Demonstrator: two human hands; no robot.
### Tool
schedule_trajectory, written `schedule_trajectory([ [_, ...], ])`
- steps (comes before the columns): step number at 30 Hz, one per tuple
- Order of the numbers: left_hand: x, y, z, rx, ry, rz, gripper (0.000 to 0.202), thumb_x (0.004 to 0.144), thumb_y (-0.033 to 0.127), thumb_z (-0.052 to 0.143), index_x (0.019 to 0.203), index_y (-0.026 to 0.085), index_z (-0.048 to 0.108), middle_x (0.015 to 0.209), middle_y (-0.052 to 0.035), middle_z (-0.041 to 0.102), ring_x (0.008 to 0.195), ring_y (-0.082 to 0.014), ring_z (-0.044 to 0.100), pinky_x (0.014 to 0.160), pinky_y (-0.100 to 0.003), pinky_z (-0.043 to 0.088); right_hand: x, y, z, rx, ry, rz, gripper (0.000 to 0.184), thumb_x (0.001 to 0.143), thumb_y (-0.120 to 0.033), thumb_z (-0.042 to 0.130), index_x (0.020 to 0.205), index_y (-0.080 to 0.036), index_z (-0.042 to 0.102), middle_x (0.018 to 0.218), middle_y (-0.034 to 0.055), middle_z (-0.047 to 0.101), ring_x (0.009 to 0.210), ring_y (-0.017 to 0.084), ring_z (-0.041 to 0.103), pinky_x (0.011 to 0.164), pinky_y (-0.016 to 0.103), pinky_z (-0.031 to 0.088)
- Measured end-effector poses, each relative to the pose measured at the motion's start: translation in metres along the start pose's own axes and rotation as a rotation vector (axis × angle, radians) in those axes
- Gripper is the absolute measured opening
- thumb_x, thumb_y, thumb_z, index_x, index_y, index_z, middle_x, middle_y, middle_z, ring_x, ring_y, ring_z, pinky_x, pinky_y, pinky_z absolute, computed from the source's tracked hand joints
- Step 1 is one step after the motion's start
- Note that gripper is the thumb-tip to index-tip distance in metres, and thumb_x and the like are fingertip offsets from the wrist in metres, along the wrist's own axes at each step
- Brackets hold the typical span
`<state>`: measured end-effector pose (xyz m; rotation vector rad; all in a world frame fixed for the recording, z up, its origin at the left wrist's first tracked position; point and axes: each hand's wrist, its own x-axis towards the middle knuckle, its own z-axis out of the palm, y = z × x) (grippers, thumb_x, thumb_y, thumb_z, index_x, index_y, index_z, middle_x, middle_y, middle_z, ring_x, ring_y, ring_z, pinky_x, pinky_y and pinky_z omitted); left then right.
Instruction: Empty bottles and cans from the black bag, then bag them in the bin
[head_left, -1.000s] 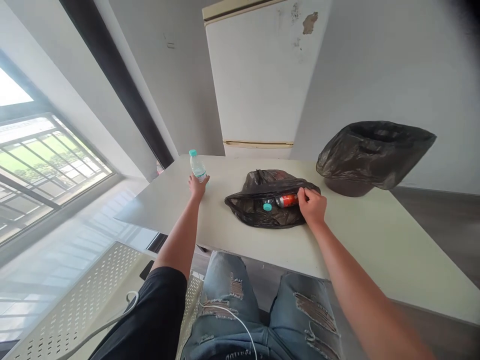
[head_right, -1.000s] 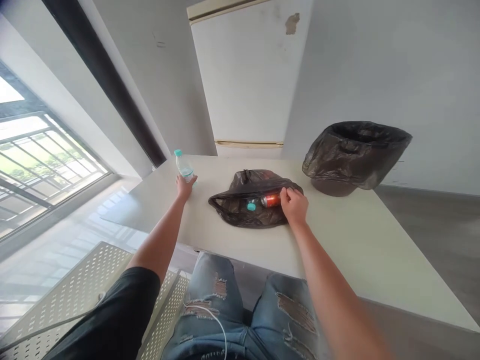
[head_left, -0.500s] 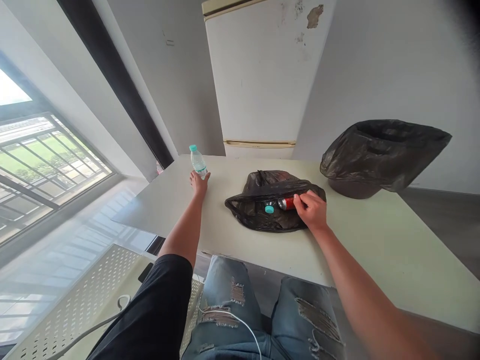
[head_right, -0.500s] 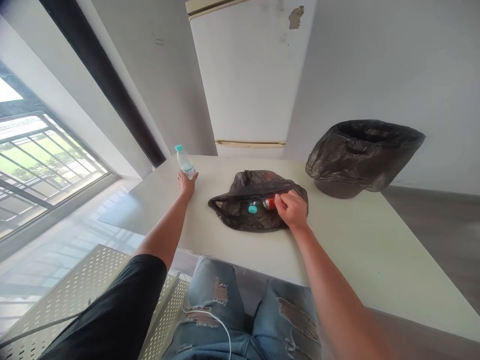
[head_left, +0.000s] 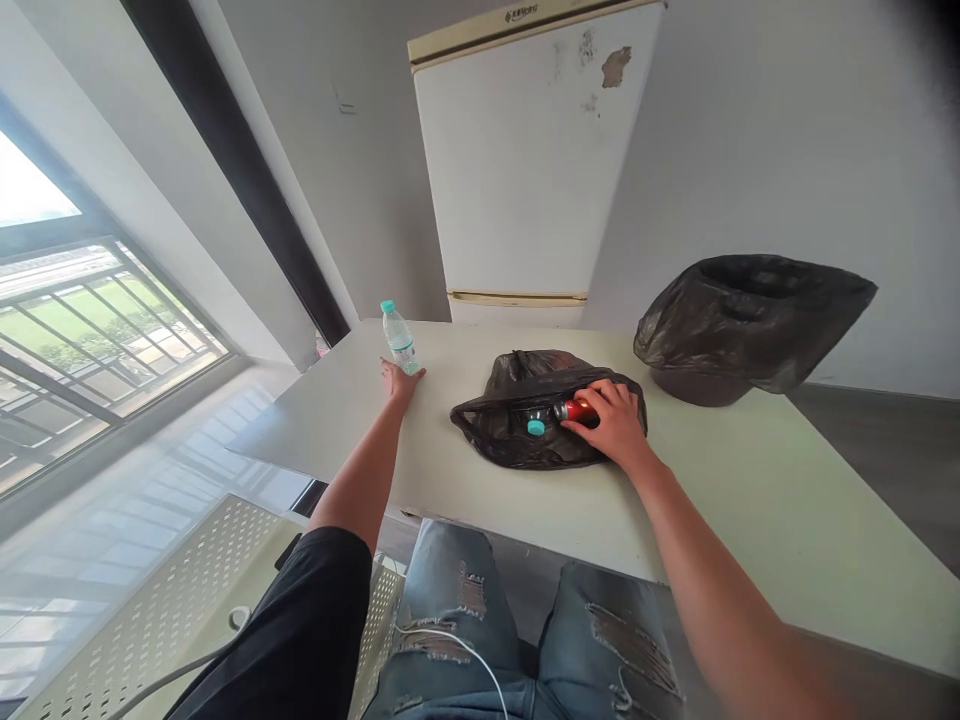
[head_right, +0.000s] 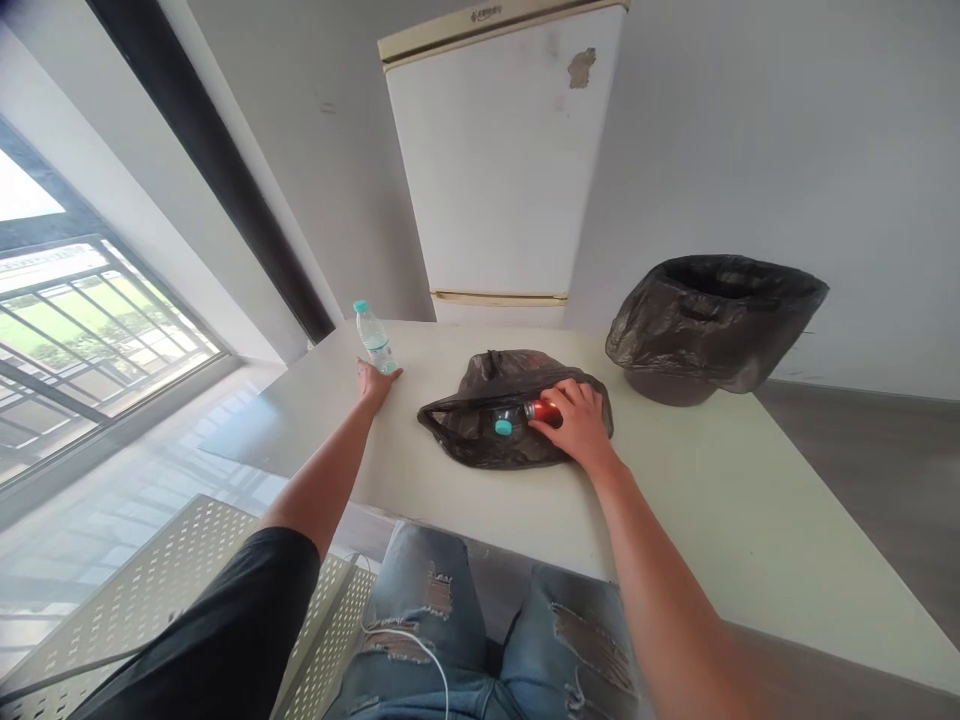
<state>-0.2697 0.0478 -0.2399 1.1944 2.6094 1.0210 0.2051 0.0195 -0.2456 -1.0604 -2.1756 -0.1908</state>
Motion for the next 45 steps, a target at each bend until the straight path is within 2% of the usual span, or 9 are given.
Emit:
schedule_trajectory([
  [13,-0.083,-0.011,-0.018,0.151,-0.063,0.056,0.073,0.099,0.031,0.051,0.158,-0.008,0.035,0.168,-0.0327,0.031,0.162,-0.0421,0.022,0.132,-0.065,0.009,-0.004,0.022,-0.003,0.122,-0.004,0.178,0.053,0.082,-0.029,0.071,0.135,-0.022,0.065,0.143,0.0159,0.05,0.128,0.038,0.054,0.108,0.057,0.05],
  [20,-0.121,-0.007,-0.045,-0.016,-0.019,0.114,0.057,0.093,0.026,0.057,0.144,0.002,0.053,0.155,-0.0334,0.05,0.155,-0.0435,0.037,0.129,-0.065,0.021,0.006,0.008,-0.018,0.859,0.163,0.298,0.058,0.087,-0.069,0.074,0.125,-0.025,0.071,0.132,0.0119,0.053,0.12,0.03,0.06,0.105,0.045,0.056],
  [24,-0.165,0.01,-0.07,-0.192,0.001,0.132,0.046,0.104,0.038,0.041,0.135,0.01,0.059,0.146,-0.027,0.058,0.142,-0.0371,0.055,0.118,-0.055,0.046,0.005,-0.002,-0.01,1.383,-0.029,0.257,0.064,0.085,-0.074,0.075,0.125,-0.024,0.072,0.122,0.0094,0.062,0.115,0.026,0.061,0.098,0.036,0.055],
  [26,-0.196,0.029,-0.085,-0.361,-0.116,0.126,0.057,0.109,0.053,0.026,0.13,0.015,0.062,0.129,-0.021,0.068,0.117,-0.0314,0.07,0.093,-0.044,0.062,0.005,-0.009,-0.007,1.529,-0.188,0.183,0.07,0.078,-0.071,0.084,0.129,-0.024,0.073,0.121,0.0091,0.061,0.113,0.026,0.061,0.095,0.035,0.054],
  [29,-0.242,0.071,-0.101,-0.901,-0.829,0.002,0.08,0.1,0.083,0.035,0.125,0.014,0.067,0.124,-0.0218,0.071,0.102,-0.0323,0.075,0.066,-0.035,0.062,0.006,-0.019,-0.006,1.585,-0.295,0.033,0.072,0.066,-0.059,0.098,0.127,-0.025,0.077,0.122,0.0071,0.056,0.115,0.024,0.057,0.102,0.036,0.049],
  [33,-0.277,0.114,-0.101,-0.813,-1.269,-0.105,0.096,0.087,0.097,0.045,0.116,0.01,0.073,0.121,-0.0257,0.072,0.093,-0.0351,0.078,0.06,-0.035,0.063,0.007,-0.03,-0.009,1.514,-0.421,-0.182,0.075,0.064,-0.049,0.102,0.132,-0.033,0.077,0.124,0.0056,0.052,0.121,0.023,0.053,0.111,0.042,0.043],
  [37,-0.289,0.119,-0.101,-0.734,-1.297,-0.013,0.074,0.086,0.077,0.076,0.112,0.008,0.075,0.105,-0.0212,0.076,0.086,-0.0282,0.077,0.062,-0.03,0.063,0.005,-0.038,-0.009,1.573,-0.512,-0.288,0.082,0.064,-0.06,0.099,0.138,-0.033,0.074,0.132,0.0086,0.054,0.126,0.026,0.053,0.113,0.046,0.043],
  [41,-0.292,0.105,-0.132,-0.822,-1.33,0.114,0.06,0.088,0.057,0.083,0.125,0.011,0.073,0.12,-0.0199,0.075,0.105,-0.03,0.075,0.082,-0.036,0.066,0.005,-0.034,-0.007,1.74,-0.385,-0.104,0.107,0.067,-0.077,0.089,0.159,-0.034,0.053,0.161,0.0142,0.043,0.142,0.032,0.048,0.113,0.047,0.045],
  [45,-0.253,0.097,-0.151,-0.933,-0.907,0.283,0.062,0.082,0.051,0.088,0.132,0.019,0.069,0.128,-0.0168,0.073,0.116,-0.0356,0.072,0.101,-0.05,0.063,0.007,-0.023,-0.002,1.678,-0.226,0.099,0.089,0.074,-0.077,0.084,0.148,-0.032,0.064,0.148,0.0141,0.058,0.128,0.03,0.059,0.097,0.039,0.054],
])
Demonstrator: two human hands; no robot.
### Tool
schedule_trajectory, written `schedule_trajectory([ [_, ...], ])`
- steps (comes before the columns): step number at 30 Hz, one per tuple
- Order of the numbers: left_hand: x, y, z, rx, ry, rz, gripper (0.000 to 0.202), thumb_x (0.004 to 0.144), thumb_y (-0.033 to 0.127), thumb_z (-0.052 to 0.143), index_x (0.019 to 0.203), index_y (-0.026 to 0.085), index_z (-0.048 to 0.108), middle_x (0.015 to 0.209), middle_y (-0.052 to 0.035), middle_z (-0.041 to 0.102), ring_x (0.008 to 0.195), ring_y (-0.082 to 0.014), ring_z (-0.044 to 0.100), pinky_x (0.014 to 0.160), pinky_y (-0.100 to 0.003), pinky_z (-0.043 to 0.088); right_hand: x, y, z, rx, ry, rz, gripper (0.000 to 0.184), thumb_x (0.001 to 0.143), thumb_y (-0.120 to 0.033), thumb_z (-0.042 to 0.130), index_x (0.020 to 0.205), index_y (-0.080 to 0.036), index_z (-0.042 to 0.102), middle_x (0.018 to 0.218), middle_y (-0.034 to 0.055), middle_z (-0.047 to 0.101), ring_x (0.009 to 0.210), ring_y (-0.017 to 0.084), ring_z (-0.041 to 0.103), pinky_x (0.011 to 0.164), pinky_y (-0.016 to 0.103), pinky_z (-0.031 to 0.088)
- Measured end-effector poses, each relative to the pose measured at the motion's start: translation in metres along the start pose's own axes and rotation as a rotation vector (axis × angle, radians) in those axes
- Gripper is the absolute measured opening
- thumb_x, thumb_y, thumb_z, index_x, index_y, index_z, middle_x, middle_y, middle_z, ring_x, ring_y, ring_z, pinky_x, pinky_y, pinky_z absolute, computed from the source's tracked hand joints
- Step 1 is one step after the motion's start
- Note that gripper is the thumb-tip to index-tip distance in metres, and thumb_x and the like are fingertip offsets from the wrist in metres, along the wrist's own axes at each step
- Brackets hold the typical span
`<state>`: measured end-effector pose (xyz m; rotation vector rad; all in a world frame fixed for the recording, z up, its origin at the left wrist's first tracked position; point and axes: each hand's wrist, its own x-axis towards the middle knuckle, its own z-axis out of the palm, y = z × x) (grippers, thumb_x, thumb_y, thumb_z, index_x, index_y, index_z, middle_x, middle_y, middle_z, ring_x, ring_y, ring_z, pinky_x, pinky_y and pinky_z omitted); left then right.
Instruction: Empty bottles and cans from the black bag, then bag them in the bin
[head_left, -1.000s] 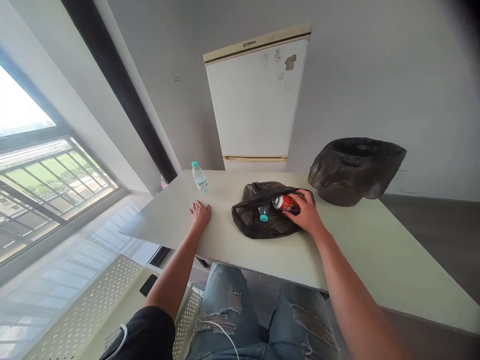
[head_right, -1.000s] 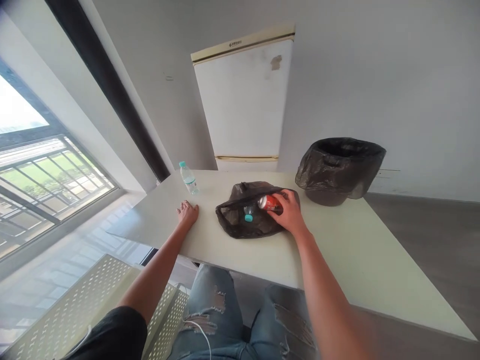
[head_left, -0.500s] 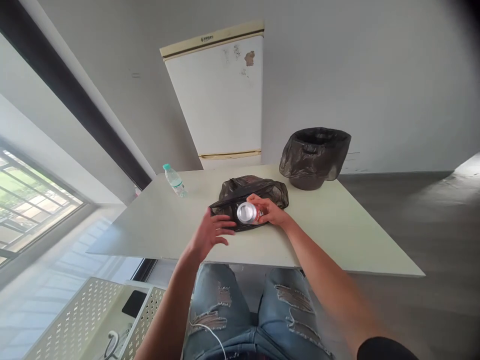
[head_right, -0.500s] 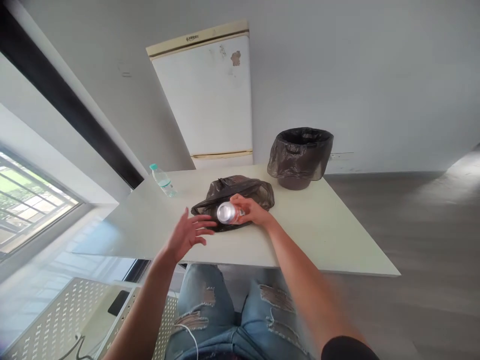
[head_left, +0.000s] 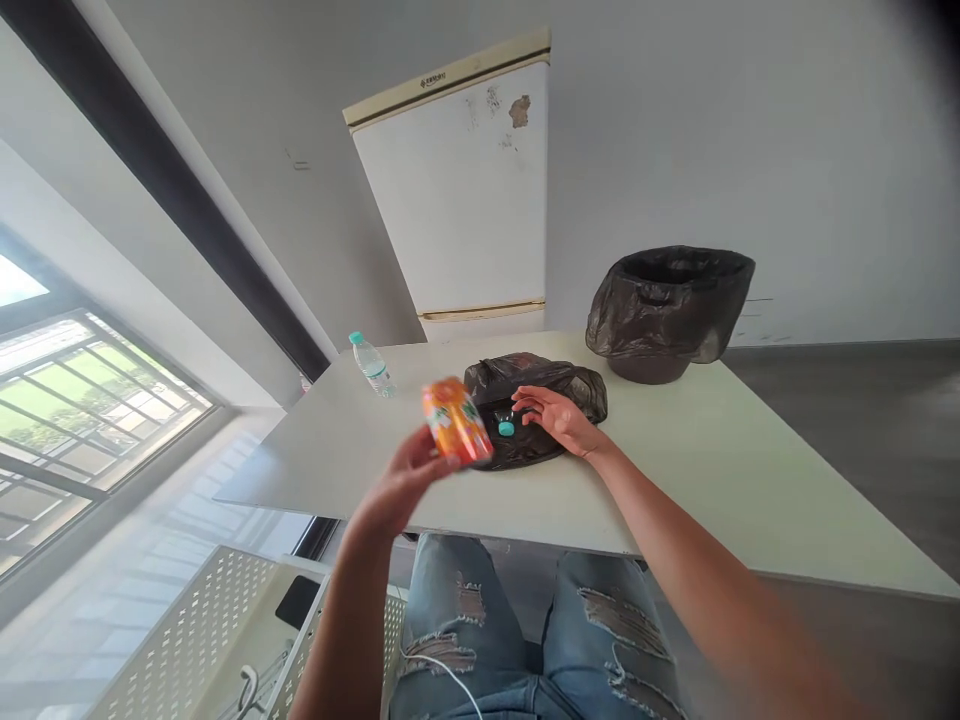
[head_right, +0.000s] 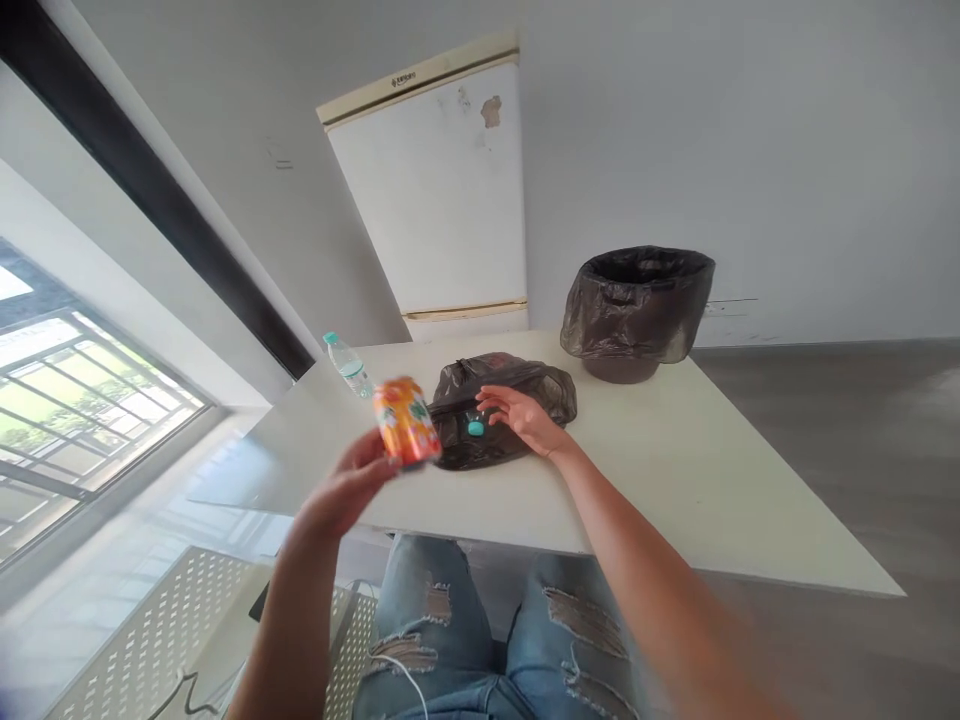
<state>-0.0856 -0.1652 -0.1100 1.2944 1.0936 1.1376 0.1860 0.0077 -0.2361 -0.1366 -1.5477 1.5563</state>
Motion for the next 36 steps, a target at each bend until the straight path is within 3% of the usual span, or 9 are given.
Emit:
schedule_trajectory([
  [3,0.052,-0.012,-0.044,0.227,0.458,0.223,0.068,0.079,0.039,0.09,0.138,0.022,0.06,0.139,-0.0122,0.068,0.122,-0.0365,0.07,0.105,-0.054,0.06,0.001,0.004,-0.006,-0.091,0.101,0.029,0.08,0.072,-0.085,0.079,0.126,-0.025,0.076,0.118,0.013,0.07,0.1,0.026,0.065,0.082,0.038,0.054],
  [5,0.094,-0.031,-0.072,0.409,0.719,0.145,0.059,0.082,0.033,0.086,0.133,0.023,0.059,0.136,-0.0095,0.07,0.117,-0.034,0.073,0.102,-0.052,0.061,0.0,0.006,-0.007,-0.138,0.092,0.052,0.072,0.075,-0.087,0.075,0.104,-0.022,0.081,0.092,0.0087,0.07,0.078,0.02,0.059,0.069,0.034,0.05],
  [7,0.132,-0.052,-0.093,0.463,0.777,0.083,0.057,0.078,0.024,0.087,0.129,0.021,0.061,0.134,-0.0126,0.071,0.115,-0.0354,0.073,0.101,-0.052,0.06,-0.001,0.006,-0.008,-0.17,0.021,0.093,0.065,0.079,-0.084,0.073,0.083,-0.019,0.079,0.072,0.0045,0.063,0.063,0.016,0.05,0.059,0.031,0.042],
  [17,0.195,-0.139,-0.12,0.649,0.717,-0.029,0.053,0.076,0.02,0.087,0.121,0.017,0.06,0.125,-0.0155,0.074,0.119,-0.0294,0.071,0.101,-0.042,0.056,-0.001,0.004,-0.008,-0.232,-0.068,0.181,0.044,0.09,-0.059,0.078,0.072,-0.018,0.079,0.063,0.0028,0.062,0.062,0.015,0.049,0.056,0.028,0.034],
  [21,0.206,-0.142,-0.126,0.703,0.715,-0.057,0.049,0.078,0.023,0.088,0.119,0.016,0.061,0.124,-0.0159,0.074,0.117,-0.0307,0.071,0.101,-0.042,0.056,0.002,0.008,-0.004,-0.349,-0.026,0.185,0.036,0.087,-0.053,0.083,0.076,-0.018,0.08,0.069,0.0026,0.066,0.064,0.015,0.052,0.061,0.029,0.04],
  [26,0.198,-0.128,-0.12,0.715,0.742,-0.047,0.065,0.074,0.021,0.093,0.13,0.013,0.06,0.131,-0.02,0.07,0.127,-0.0353,0.066,0.108,-0.045,0.053,0.007,0.017,-0.004,-0.728,0.289,0.086,0.026,0.089,-0.048,0.079,0.09,-0.022,0.079,0.07,0.0014,0.067,0.065,0.018,0.052,0.066,0.033,0.044],
  [30,0.161,-0.117,-0.092,0.719,0.886,0.075,0.053,0.106,0.03,0.057,0.155,0.014,0.042,0.156,-0.0224,0.051,0.149,-0.0317,0.047,0.125,-0.048,0.039,0.008,0.017,0.0,-1.037,0.213,-0.075,0.011,0.093,-0.024,0.066,0.094,-0.023,0.077,0.081,0.0051,0.066,0.082,0.024,0.057,0.087,0.043,0.051],
  [33,0.133,-0.117,-0.057,0.66,0.655,0.34,0.043,0.115,0.037,0.033,0.149,0.021,0.052,0.149,-0.0145,0.059,0.142,-0.0261,0.055,0.121,-0.042,0.045,0.007,0.016,0.006,-1.097,0.047,-0.128,0.035,0.088,-0.008,0.061,0.115,-0.023,0.077,0.1,0.0081,0.065,0.093,0.025,0.058,0.091,0.043,0.051],
  [36,0.122,-0.125,-0.027,0.63,0.244,0.584,0.038,0.109,0.043,0.052,0.14,0.023,0.063,0.151,-0.0131,0.056,0.143,-0.0288,0.054,0.121,-0.043,0.046,0.007,0.015,0.012,-1.157,-0.113,-0.128,0.046,0.086,-0.003,0.062,0.123,-0.024,0.078,0.104,0.0085,0.062,0.097,0.025,0.056,0.092,0.042,0.051],
])
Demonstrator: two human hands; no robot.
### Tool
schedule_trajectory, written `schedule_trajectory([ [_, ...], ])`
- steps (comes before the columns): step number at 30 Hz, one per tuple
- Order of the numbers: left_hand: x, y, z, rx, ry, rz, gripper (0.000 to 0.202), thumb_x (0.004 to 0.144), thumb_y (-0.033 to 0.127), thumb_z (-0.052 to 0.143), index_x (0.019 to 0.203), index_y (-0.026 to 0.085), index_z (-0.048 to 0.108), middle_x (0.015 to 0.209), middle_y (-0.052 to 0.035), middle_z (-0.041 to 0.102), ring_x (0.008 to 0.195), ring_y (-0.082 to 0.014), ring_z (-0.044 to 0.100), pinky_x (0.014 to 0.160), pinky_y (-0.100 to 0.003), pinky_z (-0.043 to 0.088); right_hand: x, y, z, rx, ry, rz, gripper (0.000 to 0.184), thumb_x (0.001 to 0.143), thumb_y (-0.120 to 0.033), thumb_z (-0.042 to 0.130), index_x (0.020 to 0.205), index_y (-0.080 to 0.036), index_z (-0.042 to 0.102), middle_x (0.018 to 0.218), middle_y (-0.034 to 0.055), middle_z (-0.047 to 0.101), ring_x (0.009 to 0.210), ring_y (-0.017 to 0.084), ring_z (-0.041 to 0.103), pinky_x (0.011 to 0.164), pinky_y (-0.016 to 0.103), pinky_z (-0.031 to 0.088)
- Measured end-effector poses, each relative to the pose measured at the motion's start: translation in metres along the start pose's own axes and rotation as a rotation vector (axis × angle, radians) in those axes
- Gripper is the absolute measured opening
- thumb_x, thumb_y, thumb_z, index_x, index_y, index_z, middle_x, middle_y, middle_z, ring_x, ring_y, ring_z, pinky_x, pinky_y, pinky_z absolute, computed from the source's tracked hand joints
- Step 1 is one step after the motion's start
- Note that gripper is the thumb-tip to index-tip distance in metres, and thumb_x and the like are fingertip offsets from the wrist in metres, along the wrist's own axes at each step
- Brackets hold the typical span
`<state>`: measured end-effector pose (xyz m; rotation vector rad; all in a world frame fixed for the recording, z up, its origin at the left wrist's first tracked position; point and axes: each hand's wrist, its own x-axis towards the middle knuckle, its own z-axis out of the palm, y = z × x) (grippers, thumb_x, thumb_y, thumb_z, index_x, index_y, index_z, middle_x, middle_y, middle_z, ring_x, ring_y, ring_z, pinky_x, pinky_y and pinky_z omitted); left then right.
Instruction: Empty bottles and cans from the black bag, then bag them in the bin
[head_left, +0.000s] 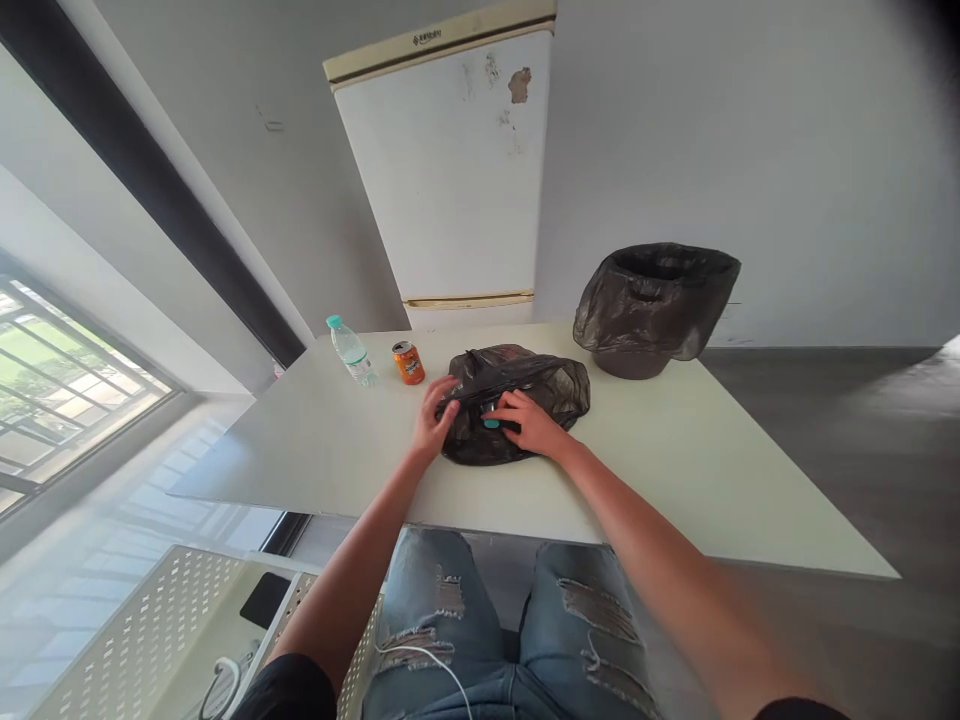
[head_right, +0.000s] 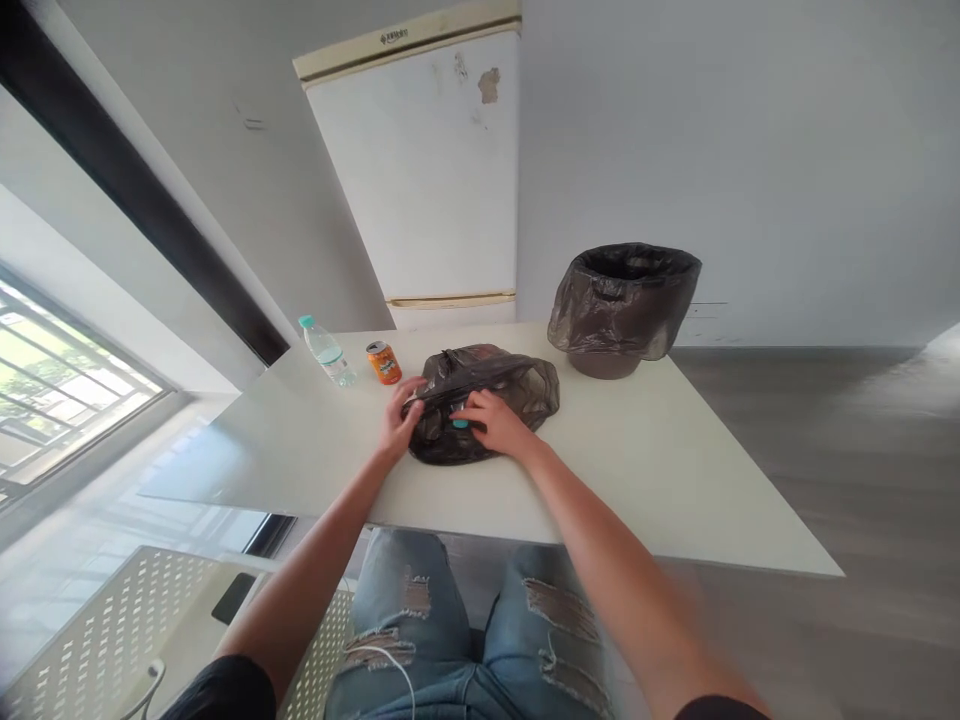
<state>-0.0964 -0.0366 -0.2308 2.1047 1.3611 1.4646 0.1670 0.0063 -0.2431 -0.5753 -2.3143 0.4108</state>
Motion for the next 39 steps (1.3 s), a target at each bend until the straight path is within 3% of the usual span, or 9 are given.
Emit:
schedule_trajectory([
  [5,-0.007,-0.003,0.021,0.113,-0.215,0.155,0.033,0.103,0.021,0.057,0.134,0.025,0.068,0.156,-0.012,0.051,0.146,-0.0282,0.05,0.125,-0.048,0.043,0.002,-0.004,-0.004,-0.044,-0.026,-0.007,0.027,0.097,-0.014,0.063,0.115,-0.025,0.079,0.102,0.0091,0.061,0.095,0.026,0.054,0.092,0.043,0.051],
  [10,-0.008,-0.01,0.019,0.156,-0.225,0.14,0.06,0.087,0.001,0.049,0.139,0.025,0.067,0.155,-0.0088,0.053,0.147,-0.0258,0.051,0.127,-0.047,0.042,0.001,-0.004,-0.016,0.122,0.355,0.087,0.013,0.102,-0.035,0.067,0.103,-0.026,0.076,0.104,0.008,0.061,0.099,0.025,0.06,0.099,0.044,0.051],
  [13,-0.007,-0.011,0.019,0.137,-0.251,0.106,0.056,0.09,0.005,0.049,0.14,0.025,0.065,0.156,-0.0092,0.053,0.146,-0.0257,0.052,0.126,-0.047,0.043,-0.002,-0.001,-0.014,0.123,0.245,0.078,0.02,0.096,-0.039,0.075,0.113,-0.026,0.076,0.105,0.0074,0.06,0.102,0.026,0.06,0.097,0.043,0.052],
  [17,-0.005,-0.005,0.019,0.096,-0.245,0.097,0.037,0.1,0.012,0.046,0.129,0.023,0.067,0.153,-0.0104,0.057,0.143,-0.0249,0.055,0.123,-0.045,0.046,-0.002,0.009,0.0,-0.03,0.185,0.158,0.02,0.09,-0.03,0.079,0.109,-0.024,0.076,0.109,0.0093,0.054,0.105,0.028,0.055,0.098,0.046,0.053],
  [21,-0.006,0.002,0.016,0.072,-0.177,0.092,0.031,0.099,0.01,0.045,0.118,0.022,0.067,0.146,-0.0118,0.061,0.137,-0.0243,0.059,0.12,-0.045,0.048,-0.003,0.023,0.004,-0.025,0.329,0.281,0.014,0.082,-0.016,0.072,0.094,-0.022,0.07,0.11,0.0088,0.049,0.103,0.026,0.055,0.099,0.046,0.053],
  [26,-0.007,-0.002,0.016,0.075,-0.203,0.13,0.035,0.094,0.003,0.041,0.095,0.021,0.072,0.148,-0.0122,0.054,0.133,-0.0245,0.06,0.117,-0.046,0.051,-0.004,0.03,-0.005,0.112,0.519,0.432,0.025,0.073,-0.016,0.065,0.098,-0.022,0.066,0.109,0.0071,0.052,0.086,0.021,0.056,0.084,0.04,0.056],
  [28,-0.006,-0.005,0.018,0.065,-0.193,0.137,0.039,0.095,0.004,0.041,0.099,0.021,0.075,0.15,-0.0121,0.051,0.132,-0.0246,0.061,0.117,-0.046,0.051,-0.003,0.03,-0.009,0.146,0.607,0.453,0.024,0.074,-0.02,0.065,0.098,-0.023,0.064,0.107,0.0067,0.054,0.088,0.021,0.055,0.081,0.037,0.055],
  [34,-0.004,-0.015,0.023,0.087,-0.083,0.06,0.041,0.103,0.016,0.045,0.139,0.02,0.064,0.149,-0.0158,0.054,0.141,-0.0278,0.054,0.121,-0.044,0.047,-0.005,0.028,-0.029,0.642,1.076,0.523,0.028,0.086,-0.037,0.066,0.106,-0.028,0.049,0.105,0.0016,0.051,0.086,0.015,0.055,0.063,0.025,0.051],
  [39,0.0,-0.027,0.019,-0.044,-0.038,-0.021,0.035,0.102,0.03,0.054,0.133,0.019,0.067,0.146,-0.0159,0.057,0.139,-0.0318,0.055,0.121,-0.05,0.045,-0.005,0.032,-0.036,1.034,1.136,0.559,0.036,0.077,-0.041,0.083,0.09,-0.025,0.054,0.09,-0.0032,0.053,0.075,0.011,0.058,0.056,0.022,0.05],
])
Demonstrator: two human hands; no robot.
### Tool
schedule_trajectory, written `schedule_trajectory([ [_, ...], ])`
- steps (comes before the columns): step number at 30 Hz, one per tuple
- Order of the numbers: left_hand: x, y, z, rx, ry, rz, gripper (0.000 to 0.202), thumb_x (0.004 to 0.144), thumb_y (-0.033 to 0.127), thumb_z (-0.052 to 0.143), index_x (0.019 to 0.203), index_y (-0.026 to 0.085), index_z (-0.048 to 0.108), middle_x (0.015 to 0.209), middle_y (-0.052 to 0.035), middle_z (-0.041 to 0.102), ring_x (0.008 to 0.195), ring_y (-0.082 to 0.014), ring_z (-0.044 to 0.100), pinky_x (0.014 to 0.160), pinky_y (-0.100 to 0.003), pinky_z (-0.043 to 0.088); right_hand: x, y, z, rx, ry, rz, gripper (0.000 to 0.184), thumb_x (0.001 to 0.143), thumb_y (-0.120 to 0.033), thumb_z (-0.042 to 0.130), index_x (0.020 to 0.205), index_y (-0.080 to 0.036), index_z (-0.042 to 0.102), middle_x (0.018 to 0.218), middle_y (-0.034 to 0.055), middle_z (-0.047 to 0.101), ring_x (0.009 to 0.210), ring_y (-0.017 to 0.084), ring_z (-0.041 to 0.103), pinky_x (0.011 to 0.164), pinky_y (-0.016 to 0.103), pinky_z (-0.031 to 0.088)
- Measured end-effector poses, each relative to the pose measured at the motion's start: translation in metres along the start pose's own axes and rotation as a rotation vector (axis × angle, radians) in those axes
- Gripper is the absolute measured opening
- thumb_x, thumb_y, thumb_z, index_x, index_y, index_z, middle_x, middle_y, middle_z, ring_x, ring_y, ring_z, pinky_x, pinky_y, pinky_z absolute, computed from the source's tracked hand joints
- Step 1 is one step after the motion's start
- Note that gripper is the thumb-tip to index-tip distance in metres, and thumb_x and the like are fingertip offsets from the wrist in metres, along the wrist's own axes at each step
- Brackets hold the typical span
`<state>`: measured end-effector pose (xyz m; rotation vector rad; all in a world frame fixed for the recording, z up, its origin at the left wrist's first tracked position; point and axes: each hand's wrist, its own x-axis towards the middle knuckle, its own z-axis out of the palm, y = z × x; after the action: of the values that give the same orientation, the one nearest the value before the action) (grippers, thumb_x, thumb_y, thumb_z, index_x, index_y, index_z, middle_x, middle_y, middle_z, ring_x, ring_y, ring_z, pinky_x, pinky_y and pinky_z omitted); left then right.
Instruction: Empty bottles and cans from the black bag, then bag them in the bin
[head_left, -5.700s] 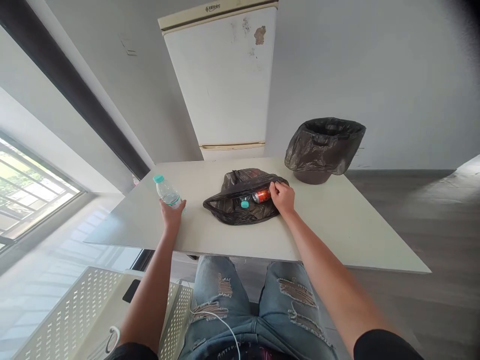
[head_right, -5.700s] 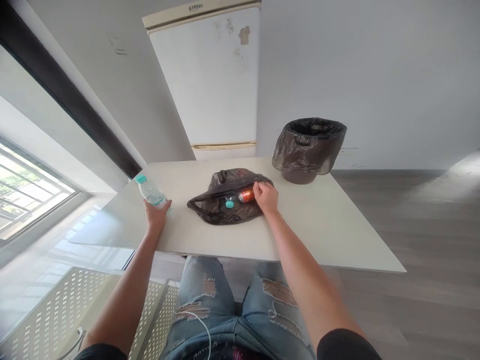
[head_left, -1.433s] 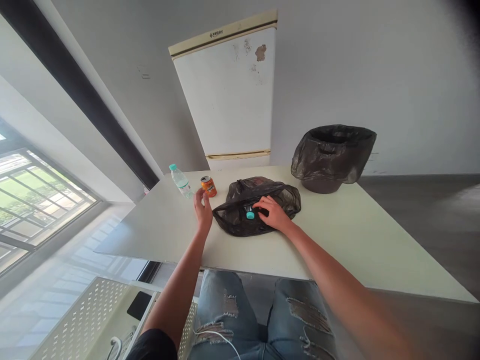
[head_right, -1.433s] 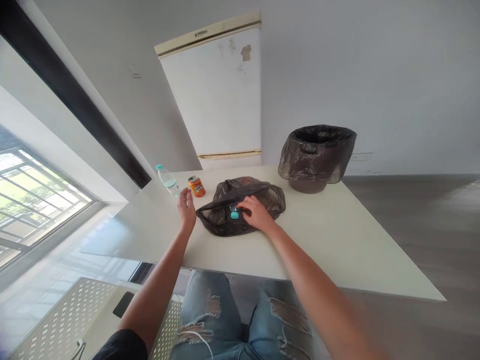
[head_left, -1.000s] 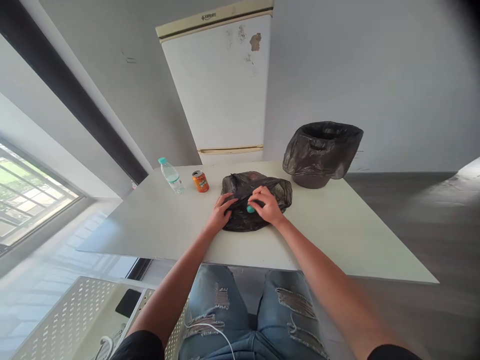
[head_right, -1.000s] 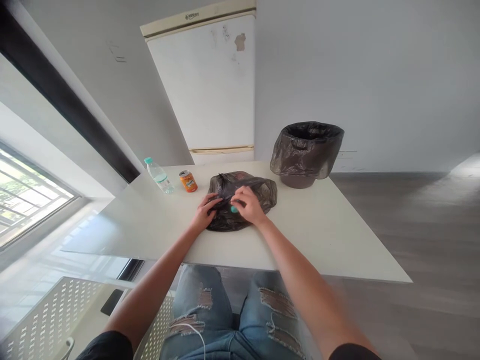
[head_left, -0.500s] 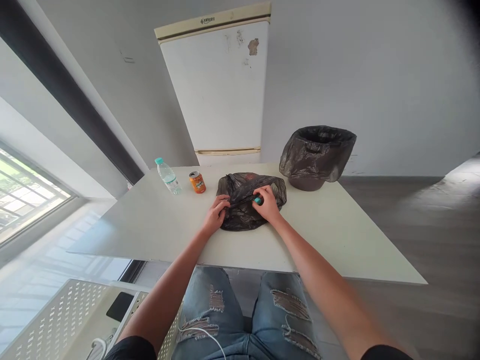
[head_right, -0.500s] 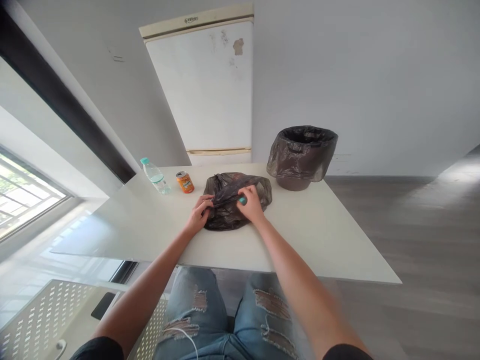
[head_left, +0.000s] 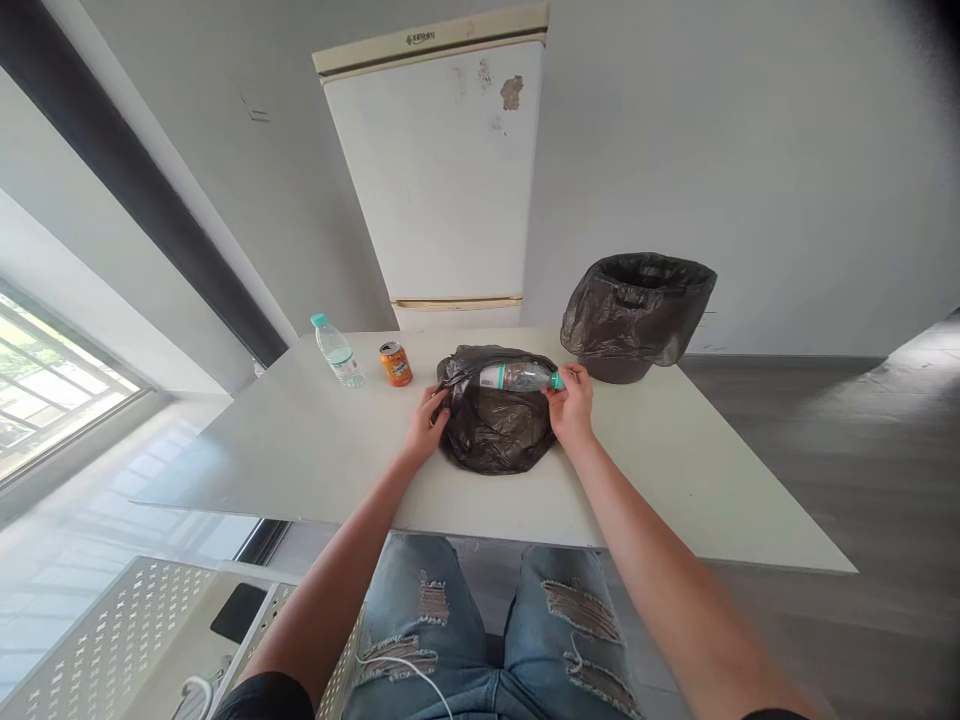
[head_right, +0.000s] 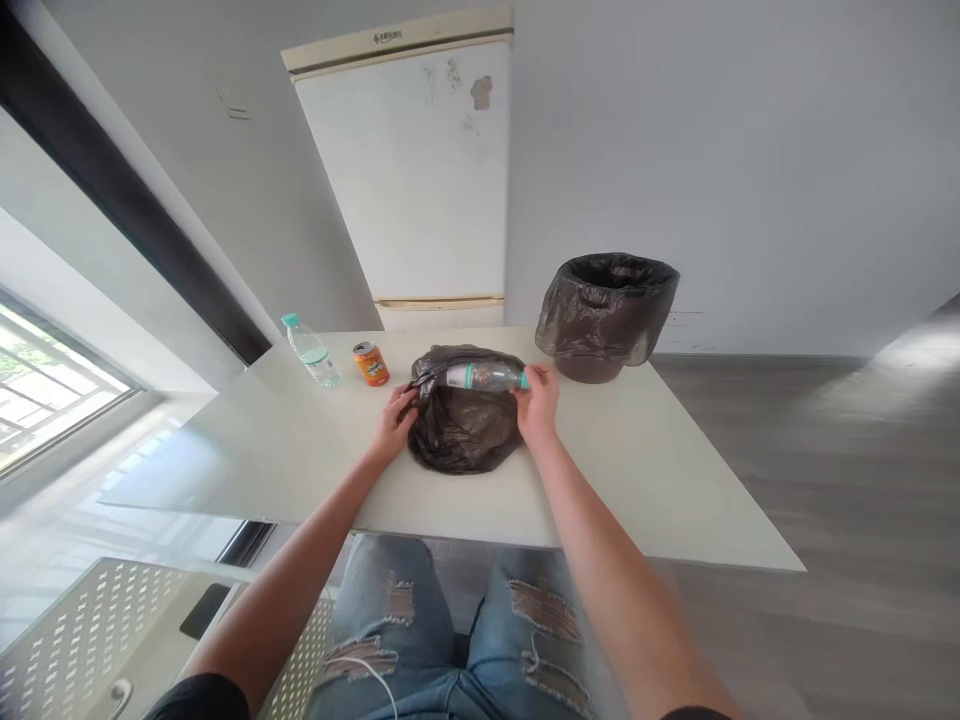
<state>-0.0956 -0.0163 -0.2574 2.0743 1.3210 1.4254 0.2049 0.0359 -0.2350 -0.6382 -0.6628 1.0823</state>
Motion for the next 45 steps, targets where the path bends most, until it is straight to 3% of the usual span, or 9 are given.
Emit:
schedule_trajectory([
  [7,0.005,-0.003,-0.008,-0.21,0.125,-0.19,0.043,0.097,0.044,0.061,0.132,0.021,0.07,0.139,-0.0126,0.061,0.138,-0.0319,0.054,0.122,-0.048,0.04,0.005,-0.01,-0.002,0.124,-0.026,0.183,0.038,0.069,-0.038,0.087,0.079,-0.022,0.054,0.081,-0.0045,0.057,0.061,0.007,0.052,0.041,0.015,0.037],
  [13,0.004,0.009,-0.008,-0.468,0.04,-0.307,0.049,0.093,0.057,0.071,0.126,0.021,0.076,0.136,-0.0105,0.067,0.133,-0.0314,0.057,0.118,-0.043,0.043,-0.001,-0.026,-0.004,0.171,-0.473,0.27,0.04,0.072,-0.045,0.084,0.072,-0.022,0.052,0.076,-0.0035,0.045,0.055,0.006,0.036,0.041,0.016,0.037],
  [19,0.0,0.006,-0.02,-0.822,0.097,-0.344,0.042,0.088,0.059,0.078,0.078,0.018,0.072,0.129,-0.0081,0.066,0.107,-0.0234,0.067,0.089,-0.031,0.056,-0.011,-0.011,-0.001,0.127,-0.649,0.369,0.033,0.079,-0.046,0.085,0.08,-0.022,0.062,0.083,-0.0021,0.053,0.055,0.006,0.045,0.041,0.015,0.042],
  [25,-0.01,-0.004,-0.021,-0.988,-0.322,-0.622,0.065,0.081,0.08,0.071,0.087,0.015,0.071,0.084,-0.0129,0.072,0.076,-0.028,0.07,0.068,-0.037,0.06,-0.015,-0.007,-0.003,0.117,-0.86,0.444,0.033,0.081,-0.047,0.089,0.09,-0.021,0.07,0.097,0.0002,0.059,0.062,0.006,0.06,0.05,0.016,0.056],
  [30,-0.009,0.008,-0.025,-0.974,-0.929,-0.696,0.097,0.083,0.1,0.034,0.09,0.01,0.072,0.08,-0.023,0.074,0.062,-0.0323,0.07,0.05,-0.038,0.055,-0.022,-0.004,0.0,0.044,-0.997,0.501,0.032,0.078,-0.044,0.093,0.091,-0.019,0.077,0.101,0.0027,0.058,0.073,0.01,0.064,0.059,0.023,0.063],
  [33,-0.011,0.017,-0.034,-0.977,-1.076,-0.661,0.081,0.077,0.088,0.062,0.097,0.012,0.075,0.086,-0.0226,0.076,0.068,-0.0358,0.073,0.056,-0.04,0.058,-0.025,0.0,0.001,-0.016,-1.042,0.523,0.041,0.073,-0.047,0.096,0.099,-0.019,0.081,0.109,0.0059,0.062,0.081,0.012,0.065,0.066,0.024,0.063],
  [37,-0.018,0.024,-0.042,-1.081,-1.056,-0.662,0.08,0.06,0.063,0.089,0.116,0.007,0.073,0.1,-0.0259,0.077,0.086,-0.0428,0.077,0.078,-0.051,0.063,-0.024,0.001,0.002,-0.165,-0.981,0.46,0.049,0.083,-0.058,0.084,0.112,-0.02,0.079,0.106,0.0086,0.07,0.087,0.017,0.066,0.074,0.03,0.062],
  [41,-0.019,0.017,-0.045,-1.12,-0.872,-0.596,0.094,0.052,0.061,0.093,0.128,0.011,0.069,0.106,-0.0249,0.077,0.099,-0.0476,0.076,0.083,-0.055,0.062,-0.018,0.004,0.002,-0.587,-0.912,0.227,0.039,0.091,-0.05,0.062,0.069,-0.018,0.069,0.073,0.0034,0.064,0.058,0.013,0.05,0.053,0.026,0.043],
  [45,-0.019,0.009,-0.05,-1.087,-0.626,-0.566,0.109,0.039,0.07,0.092,0.129,0.014,0.067,0.112,-0.0252,0.074,0.111,-0.054,0.071,0.087,-0.061,0.06,-0.017,0.007,0.002,-0.795,-0.822,0.07,0.038,0.085,-0.039,0.063,0.053,-0.021,0.055,0.056,-0.0008,0.053,0.057,0.013,0.044,0.058,0.027,0.038],
])
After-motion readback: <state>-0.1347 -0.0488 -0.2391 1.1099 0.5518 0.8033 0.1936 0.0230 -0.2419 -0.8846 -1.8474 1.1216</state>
